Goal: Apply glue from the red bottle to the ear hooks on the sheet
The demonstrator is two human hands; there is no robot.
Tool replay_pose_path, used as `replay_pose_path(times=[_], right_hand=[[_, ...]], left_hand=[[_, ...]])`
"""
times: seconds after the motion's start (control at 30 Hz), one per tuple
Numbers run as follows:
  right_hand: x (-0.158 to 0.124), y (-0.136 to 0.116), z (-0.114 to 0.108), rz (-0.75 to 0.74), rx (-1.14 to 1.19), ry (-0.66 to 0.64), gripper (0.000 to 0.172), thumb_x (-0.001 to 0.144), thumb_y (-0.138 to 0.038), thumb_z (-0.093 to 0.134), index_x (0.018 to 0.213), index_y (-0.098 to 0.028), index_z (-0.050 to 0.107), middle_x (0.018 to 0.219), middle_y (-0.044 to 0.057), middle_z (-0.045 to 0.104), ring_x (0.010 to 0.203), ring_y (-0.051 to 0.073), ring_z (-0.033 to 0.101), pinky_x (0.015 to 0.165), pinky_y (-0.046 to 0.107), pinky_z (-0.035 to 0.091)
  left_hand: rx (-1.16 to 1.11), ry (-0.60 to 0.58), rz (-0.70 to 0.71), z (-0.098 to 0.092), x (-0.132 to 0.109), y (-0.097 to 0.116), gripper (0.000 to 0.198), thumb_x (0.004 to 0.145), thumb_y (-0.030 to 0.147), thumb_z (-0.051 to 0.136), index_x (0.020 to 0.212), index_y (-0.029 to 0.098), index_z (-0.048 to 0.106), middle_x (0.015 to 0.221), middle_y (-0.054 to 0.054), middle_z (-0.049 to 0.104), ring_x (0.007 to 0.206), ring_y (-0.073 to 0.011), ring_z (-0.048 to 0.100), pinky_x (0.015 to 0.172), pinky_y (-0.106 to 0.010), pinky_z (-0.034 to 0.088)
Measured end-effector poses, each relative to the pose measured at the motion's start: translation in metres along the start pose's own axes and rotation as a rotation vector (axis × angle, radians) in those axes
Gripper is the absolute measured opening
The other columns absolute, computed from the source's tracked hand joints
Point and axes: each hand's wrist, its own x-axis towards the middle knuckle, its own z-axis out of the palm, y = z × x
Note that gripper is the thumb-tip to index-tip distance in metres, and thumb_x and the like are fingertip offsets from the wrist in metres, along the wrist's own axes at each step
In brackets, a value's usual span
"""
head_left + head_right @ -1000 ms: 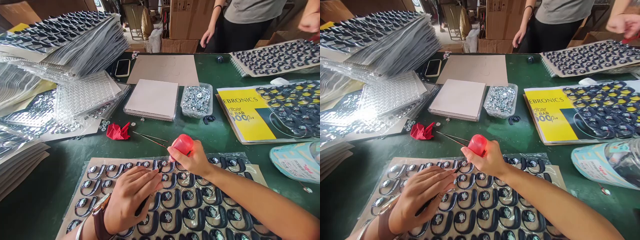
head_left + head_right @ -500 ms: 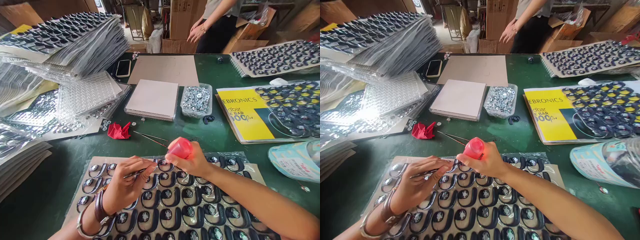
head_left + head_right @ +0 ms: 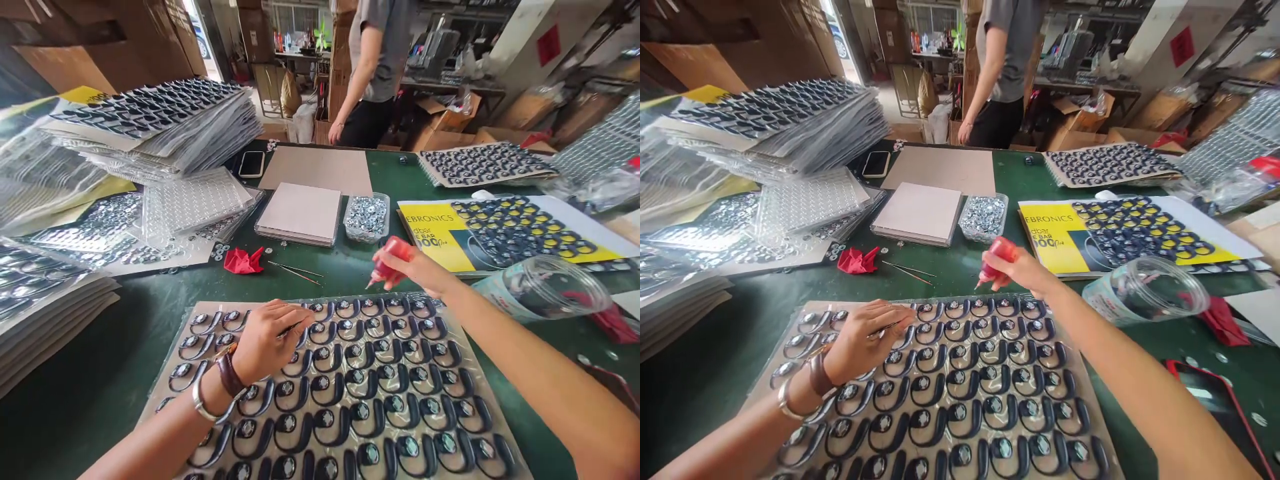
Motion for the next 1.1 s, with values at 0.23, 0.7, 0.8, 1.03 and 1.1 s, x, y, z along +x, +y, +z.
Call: replay_pose_path(times=[0.23, 0.7, 0.8, 1.03, 1.1], right_hand=[[-0.165, 0.050, -0.039, 0.122, 0.401, 0.319, 0.037, 0.089, -0.056, 0.061, 0.092, -0.020, 0.070, 0.071, 0.005, 0.070, 0.055, 0.015, 0.064, 0.082, 0.035, 0.059], [-0.151, 0.047, 0.038, 0.110, 0.392, 0.269, 0.038, 0.083, -0.054, 0.069, 0.088, -0.017, 0.070, 0.071, 0.007, 0.070, 0.058, 0.017, 0.066, 0.060, 0.028, 0.057], [-0.129, 0.037, 0.086, -0.053, 0.415, 0.100, 0.037, 0.086, -0.055, 0.066, 0.091, -0.018, 0.068, 0.068, 0.005, 0.069, 0.054, 0.015, 0.062, 0.056, 0.028, 0.055], [-0.104, 0.053, 0.180, -0.145, 0.456, -0.130, 0.027, 0.083, -0.040, 0.075, 0.095, -0.019, 0.062, 0.067, 0.000, 0.066, 0.062, 0.015, 0.066, 0.058, 0.026, 0.054], [-0.107, 0.058, 0.187, -0.131, 0.393, -0.109, 0.030, 0.080, -0.039, 0.077, 0.095, -0.020, 0.061, 0.068, 0.000, 0.068, 0.063, 0.016, 0.068, 0.061, 0.027, 0.056]], left_hand=[[-0.007, 0.082, 0.014, -0.038, -0.032, 0.027, 0.017, 0.090, 0.014, 0.061, 0.104, 0.019, 0.068, 0.097, -0.003, 0.075, 0.084, -0.0139, 0.071, 0.080, -0.025, 0.054], [0.111, -0.032, 0.146, -0.056, -0.136, 0.093, 0.027, 0.091, 0.006, 0.053, 0.117, 0.005, 0.062, 0.103, -0.011, 0.074, 0.097, -0.0183, 0.070, 0.088, -0.031, 0.054], [0.156, -0.027, 0.156, -0.049, -0.148, 0.105, 0.023, 0.096, 0.010, 0.049, 0.111, 0.004, 0.064, 0.103, -0.012, 0.074, 0.099, -0.0182, 0.070, 0.089, -0.032, 0.053], [0.173, -0.079, 0.206, -0.030, -0.156, 0.112, 0.022, 0.094, 0.011, 0.056, 0.110, 0.003, 0.066, 0.108, -0.014, 0.073, 0.105, -0.0221, 0.069, 0.097, -0.036, 0.053], [0.184, -0.090, 0.207, -0.028, -0.155, 0.113, 0.022, 0.094, 0.012, 0.055, 0.110, 0.003, 0.067, 0.107, -0.014, 0.073, 0.103, -0.0227, 0.070, 0.096, -0.037, 0.055]])
